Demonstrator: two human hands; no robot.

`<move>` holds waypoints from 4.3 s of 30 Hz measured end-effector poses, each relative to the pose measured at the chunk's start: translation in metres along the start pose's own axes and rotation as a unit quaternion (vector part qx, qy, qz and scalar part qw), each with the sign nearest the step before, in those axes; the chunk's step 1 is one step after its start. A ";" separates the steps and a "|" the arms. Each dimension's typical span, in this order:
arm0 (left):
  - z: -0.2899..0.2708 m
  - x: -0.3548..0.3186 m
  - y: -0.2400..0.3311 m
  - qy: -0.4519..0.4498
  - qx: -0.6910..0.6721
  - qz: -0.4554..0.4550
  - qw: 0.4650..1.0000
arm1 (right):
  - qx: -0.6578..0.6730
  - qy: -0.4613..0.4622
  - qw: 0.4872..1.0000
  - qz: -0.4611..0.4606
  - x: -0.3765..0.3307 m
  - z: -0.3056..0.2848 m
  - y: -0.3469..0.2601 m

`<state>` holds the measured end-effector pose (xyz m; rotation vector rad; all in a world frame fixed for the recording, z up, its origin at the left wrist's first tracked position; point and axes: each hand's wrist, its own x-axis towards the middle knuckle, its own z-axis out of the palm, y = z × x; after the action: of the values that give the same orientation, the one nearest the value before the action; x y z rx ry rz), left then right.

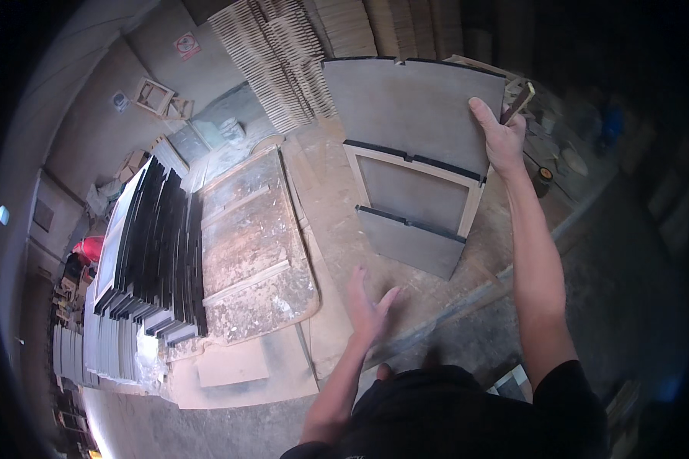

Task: The person repeatedly picks up rectangular window frames, places them on a workbench, and uses a small hammer to tap the frame edges. They then carry the frames to a nearby stack and place them on top of other frames. The process is repeated multiple times in a workshop setting.

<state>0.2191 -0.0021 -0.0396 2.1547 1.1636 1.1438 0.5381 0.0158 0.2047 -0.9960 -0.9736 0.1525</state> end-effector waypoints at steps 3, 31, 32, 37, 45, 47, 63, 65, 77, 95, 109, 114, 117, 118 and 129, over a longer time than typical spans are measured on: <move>0.002 0.007 -0.016 0.006 -0.015 -0.024 1.000 | 0.034 -0.008 0.999 0.023 0.009 -0.006 0.005; 0.038 0.063 -0.040 -0.002 -0.124 -0.108 0.986 | 0.076 0.050 0.996 0.026 0.024 -0.058 0.029; 0.040 0.062 -0.041 0.001 -0.092 -0.111 0.990 | 0.053 0.059 0.997 0.014 0.019 -0.046 0.024; 0.051 0.053 -0.038 0.068 0.044 -0.073 0.994 | 0.010 0.015 1.000 0.016 0.012 -0.019 0.013; 0.057 0.031 0.074 -0.088 -0.044 -0.022 0.995 | 0.004 0.025 1.000 -0.001 -0.013 0.007 -0.007; 0.067 0.030 0.097 -0.119 -0.069 -0.014 0.990 | -0.042 0.029 0.998 -0.029 -0.020 0.008 -0.009; 0.080 0.036 0.037 0.011 -0.034 0.061 0.998 | -0.042 0.055 0.990 -0.120 -0.048 0.054 -0.012; 0.076 0.036 0.023 0.023 -0.078 0.033 0.996 | -0.054 0.047 0.995 -0.073 -0.042 0.043 -0.011; -0.049 0.067 -0.102 -0.003 -0.209 -0.164 0.964 | -0.086 0.049 0.993 -0.069 -0.057 -0.009 -0.032; -0.040 0.075 -0.092 0.044 -0.180 -0.129 0.974 | -0.033 0.007 0.994 -0.105 -0.061 -0.006 -0.021; -0.038 0.075 -0.075 0.067 -0.146 -0.157 0.974 | -0.068 -0.026 0.987 -0.145 -0.059 -0.016 -0.013; -0.059 0.094 -0.035 0.181 -0.139 -0.062 0.972 | -0.038 -0.012 0.989 -0.144 -0.059 -0.014 -0.013; -0.079 0.112 -0.013 0.263 -0.153 -0.023 0.952 | -0.045 -0.026 0.986 -0.159 -0.056 -0.015 -0.013; -0.085 0.118 -0.013 0.253 -0.191 -0.014 0.948 | -0.037 -0.023 0.986 -0.159 -0.056 -0.014 -0.014; -0.048 0.057 0.075 0.196 0.023 0.072 0.978 | -0.004 -0.035 0.996 -0.082 -0.057 -0.023 -0.013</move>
<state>0.2323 0.0041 0.0650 2.1352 1.2156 1.6805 0.5175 -0.0356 0.1752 -0.9191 -1.1165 0.0474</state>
